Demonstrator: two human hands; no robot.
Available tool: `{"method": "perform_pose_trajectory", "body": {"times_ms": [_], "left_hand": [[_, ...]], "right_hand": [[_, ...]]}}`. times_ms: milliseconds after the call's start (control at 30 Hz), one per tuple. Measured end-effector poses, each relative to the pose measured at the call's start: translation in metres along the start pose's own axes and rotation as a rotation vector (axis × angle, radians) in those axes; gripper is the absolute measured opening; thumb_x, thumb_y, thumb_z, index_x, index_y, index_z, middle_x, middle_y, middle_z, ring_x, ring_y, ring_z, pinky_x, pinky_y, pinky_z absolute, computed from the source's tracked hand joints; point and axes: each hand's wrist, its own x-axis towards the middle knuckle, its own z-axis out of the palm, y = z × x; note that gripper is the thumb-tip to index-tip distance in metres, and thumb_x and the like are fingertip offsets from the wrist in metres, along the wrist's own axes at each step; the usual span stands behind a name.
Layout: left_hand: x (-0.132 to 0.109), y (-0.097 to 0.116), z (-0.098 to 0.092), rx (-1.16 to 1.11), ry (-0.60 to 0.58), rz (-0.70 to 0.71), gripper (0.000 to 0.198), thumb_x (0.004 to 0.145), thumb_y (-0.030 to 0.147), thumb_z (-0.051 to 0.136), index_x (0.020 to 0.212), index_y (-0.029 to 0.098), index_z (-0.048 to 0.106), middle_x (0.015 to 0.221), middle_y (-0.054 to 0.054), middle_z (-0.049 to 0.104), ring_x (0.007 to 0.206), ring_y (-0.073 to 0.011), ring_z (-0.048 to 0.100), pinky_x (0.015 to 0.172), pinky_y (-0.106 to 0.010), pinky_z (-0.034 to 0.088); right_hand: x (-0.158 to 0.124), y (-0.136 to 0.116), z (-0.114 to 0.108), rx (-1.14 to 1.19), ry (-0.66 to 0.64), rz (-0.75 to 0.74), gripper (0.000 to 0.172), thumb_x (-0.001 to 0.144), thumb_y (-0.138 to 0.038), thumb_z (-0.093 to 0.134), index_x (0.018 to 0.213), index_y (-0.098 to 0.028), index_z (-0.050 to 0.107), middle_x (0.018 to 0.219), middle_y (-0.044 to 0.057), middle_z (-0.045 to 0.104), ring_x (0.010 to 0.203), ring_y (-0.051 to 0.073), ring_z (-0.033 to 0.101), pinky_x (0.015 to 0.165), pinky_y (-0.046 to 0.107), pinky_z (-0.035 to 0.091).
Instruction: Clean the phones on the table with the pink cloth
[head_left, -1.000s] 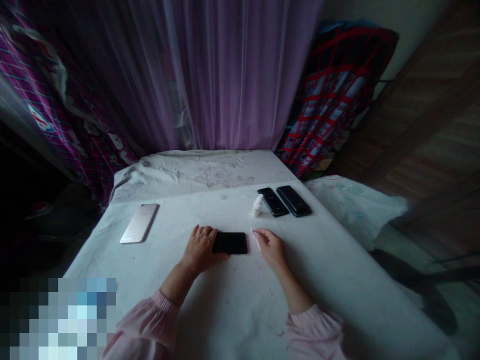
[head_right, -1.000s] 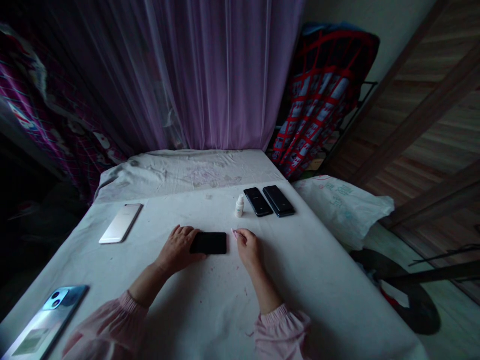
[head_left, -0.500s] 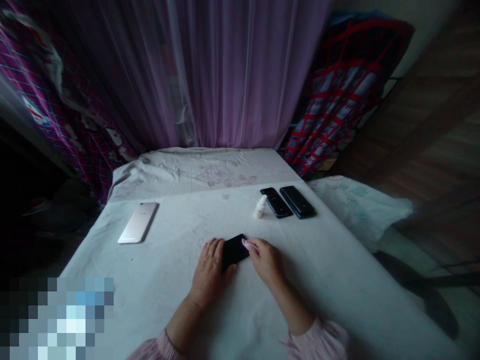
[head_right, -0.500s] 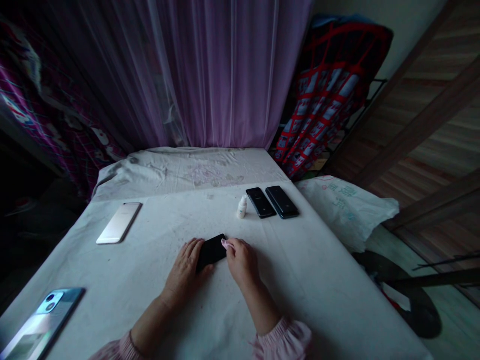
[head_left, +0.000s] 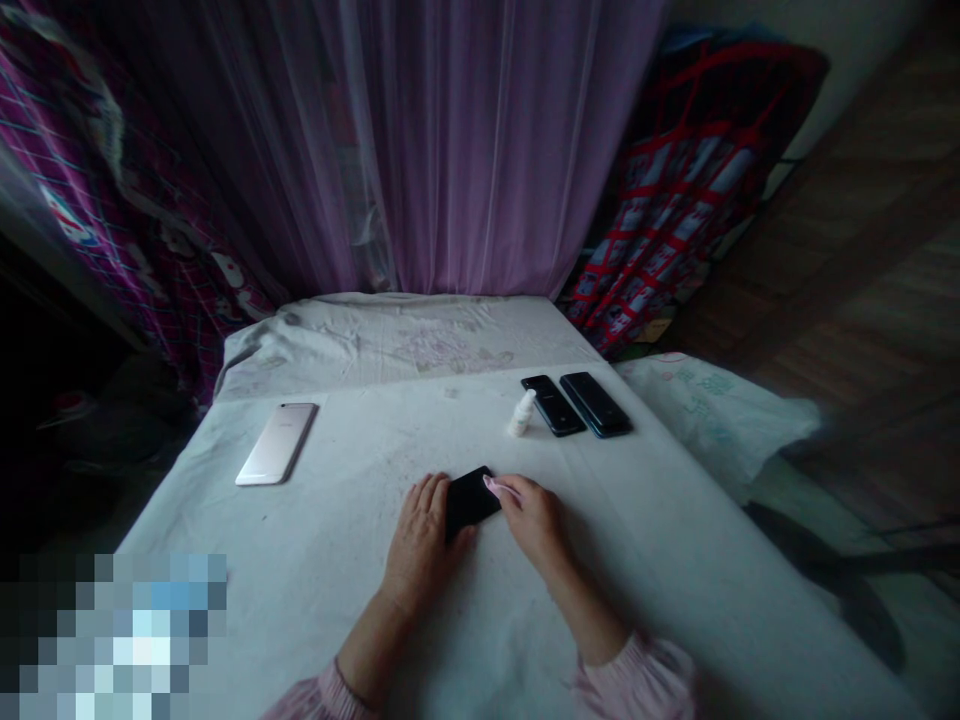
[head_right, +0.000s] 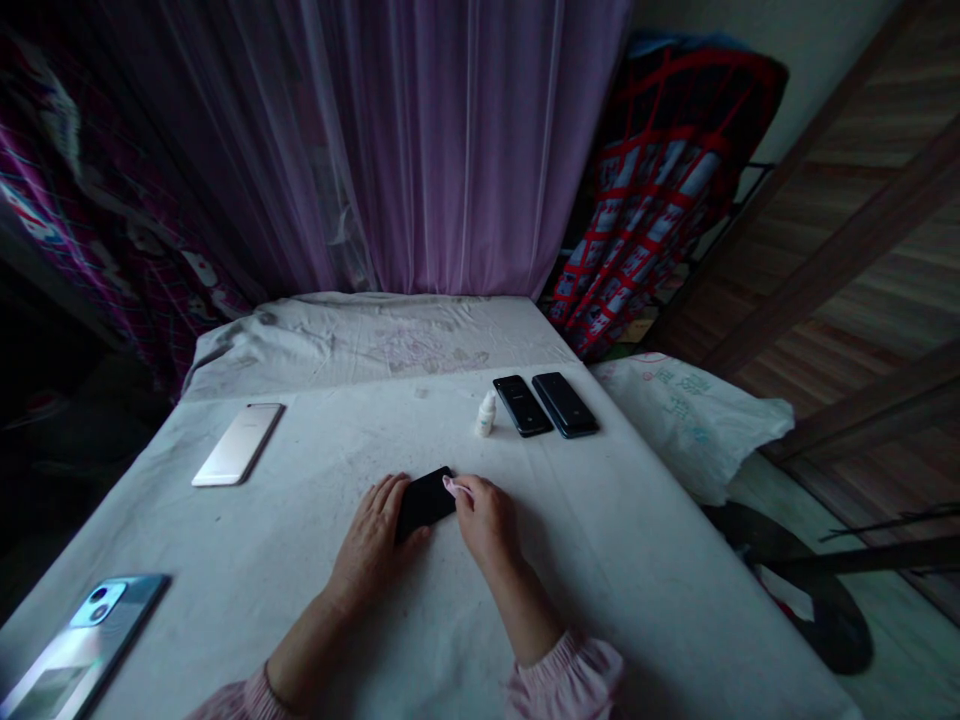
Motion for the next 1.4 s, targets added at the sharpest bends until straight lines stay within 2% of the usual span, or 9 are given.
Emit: {"method": "perform_pose_trajectory", "body": {"times_ms": [167,467,700,833,933,1033,1200,1267,1400], "left_hand": [[0.000,0.001,-0.002,0.007,-0.009,0.012,0.062,0.085,0.041,0.058,0.137,0.015,0.036,0.134,-0.017,0.052,0.129,-0.0329,0.045,0.107,-0.053,0.036],[0.001,0.000,-0.002,0.007,0.000,0.025,0.060,0.085,0.038,0.058,0.136,0.015,0.037,0.134,-0.017,0.053,0.128,-0.0325,0.046,0.107,-0.052,0.038],[0.001,0.001,0.001,0.038,0.022,0.021,0.061,0.084,0.038,0.059,0.134,0.012,0.037,0.132,-0.018,0.054,0.127,-0.0329,0.047,0.106,-0.052,0.039],[0.000,-0.002,0.003,0.033,0.013,0.037,0.062,0.086,0.040,0.057,0.137,0.015,0.034,0.134,-0.018,0.053,0.128,-0.0327,0.046,0.106,-0.052,0.038],[-0.004,-0.007,-0.001,0.036,0.016,0.034,0.066,0.085,0.048,0.056,0.137,0.016,0.033,0.135,-0.018,0.050,0.130,-0.0339,0.043,0.105,-0.052,0.039],[-0.010,-0.013,-0.013,0.076,0.061,-0.023,0.068,0.082,0.055,0.059,0.133,0.014,0.040,0.129,-0.018,0.053,0.124,-0.0360,0.047,0.101,-0.054,0.041],[-0.014,-0.015,-0.036,0.088,0.070,-0.072,0.056,0.077,0.052,0.065,0.117,0.015,0.054,0.110,-0.014,0.059,0.104,-0.0325,0.055,0.092,-0.052,0.046],[-0.013,-0.013,-0.038,0.087,0.068,-0.079,0.053,0.075,0.051,0.067,0.112,0.015,0.057,0.107,-0.013,0.059,0.100,-0.0318,0.054,0.091,-0.052,0.046],[-0.013,-0.012,-0.035,0.099,0.061,-0.088,0.054,0.073,0.047,0.070,0.113,0.014,0.056,0.109,-0.014,0.059,0.103,-0.0324,0.053,0.095,-0.054,0.041]], "right_hand": [[-0.008,0.004,-0.002,0.026,0.006,0.008,0.024,0.086,-0.031,0.050,0.088,-0.025,0.073,0.085,0.004,0.075,0.077,0.019,0.069,0.067,0.024,0.049],[0.028,-0.010,0.014,-0.043,0.016,0.045,0.021,0.084,-0.027,0.053,0.087,-0.023,0.073,0.086,0.005,0.075,0.079,0.020,0.069,0.068,0.026,0.049],[-0.006,0.002,-0.001,0.080,-0.035,-0.007,0.024,0.087,-0.030,0.049,0.092,-0.023,0.072,0.092,0.005,0.075,0.083,0.019,0.069,0.073,0.025,0.050],[-0.018,0.008,-0.012,0.096,-0.049,0.023,0.023,0.087,-0.033,0.051,0.091,-0.025,0.072,0.090,0.004,0.075,0.082,0.019,0.069,0.072,0.026,0.050],[-0.005,0.007,-0.016,0.078,-0.019,0.017,0.022,0.086,-0.035,0.054,0.089,-0.024,0.072,0.087,0.004,0.074,0.079,0.020,0.068,0.071,0.026,0.050],[0.020,0.005,-0.016,0.075,-0.004,-0.070,0.020,0.086,-0.031,0.054,0.090,-0.023,0.072,0.092,0.005,0.074,0.085,0.020,0.067,0.077,0.027,0.049],[0.057,0.004,-0.004,0.061,-0.194,-0.181,0.017,0.082,-0.018,0.057,0.088,-0.021,0.073,0.090,0.004,0.074,0.086,0.018,0.066,0.078,0.026,0.048],[0.064,0.004,-0.001,0.024,-0.279,-0.241,0.017,0.081,-0.016,0.058,0.086,-0.021,0.074,0.089,0.003,0.074,0.086,0.017,0.065,0.079,0.026,0.047],[0.068,-0.003,0.000,-0.067,-0.362,-0.338,0.019,0.083,-0.015,0.057,0.086,-0.022,0.074,0.090,0.002,0.074,0.088,0.016,0.063,0.081,0.026,0.045]]}}
